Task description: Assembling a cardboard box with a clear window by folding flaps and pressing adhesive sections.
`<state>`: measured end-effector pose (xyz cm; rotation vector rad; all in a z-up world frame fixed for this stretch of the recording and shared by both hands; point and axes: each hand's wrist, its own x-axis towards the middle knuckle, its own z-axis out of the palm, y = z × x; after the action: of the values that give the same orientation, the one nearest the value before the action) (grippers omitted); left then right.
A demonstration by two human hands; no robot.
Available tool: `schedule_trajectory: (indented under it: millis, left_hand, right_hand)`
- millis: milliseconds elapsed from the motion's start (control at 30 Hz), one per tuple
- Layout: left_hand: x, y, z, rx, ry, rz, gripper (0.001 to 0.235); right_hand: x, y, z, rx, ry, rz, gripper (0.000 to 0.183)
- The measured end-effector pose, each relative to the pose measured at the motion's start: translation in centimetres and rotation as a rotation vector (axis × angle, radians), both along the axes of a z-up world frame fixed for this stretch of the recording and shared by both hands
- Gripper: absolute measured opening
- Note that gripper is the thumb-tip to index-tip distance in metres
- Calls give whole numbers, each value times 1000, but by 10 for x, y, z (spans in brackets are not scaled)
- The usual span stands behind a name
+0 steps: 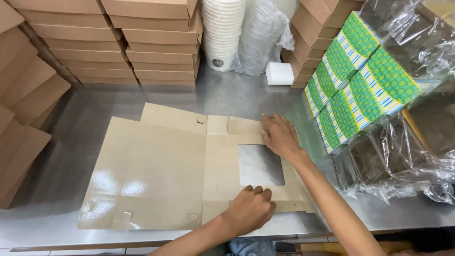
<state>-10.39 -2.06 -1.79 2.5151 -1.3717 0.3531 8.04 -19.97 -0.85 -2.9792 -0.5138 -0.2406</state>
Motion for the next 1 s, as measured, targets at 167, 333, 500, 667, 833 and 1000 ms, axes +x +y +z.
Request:
schedule_trajectory:
  millis: [167,333,500,667,833,1000]
  left_hand:
    - [9,-11,0,-163,30,32,26]
    - [9,3,23,-257,38,-31,26]
    - [19,67,57,-175,567,-221,66]
    - [34,115,55,106,746,-3,121]
    - [25,130,36,-75,679,22,107]
    - [20,127,21,-160,511,52,81]
  right_hand:
    - [-78,28,29,320,86,105,40]
    - [-141,24,26,792,283,17,37]
    - [-180,11,5,728,254,-48,44]
    - [-179,8,-10,466,126,52,46]
    - [-184,12,-4,426,151,63,47]
    - [-185,12,0,407,170,-19,48]
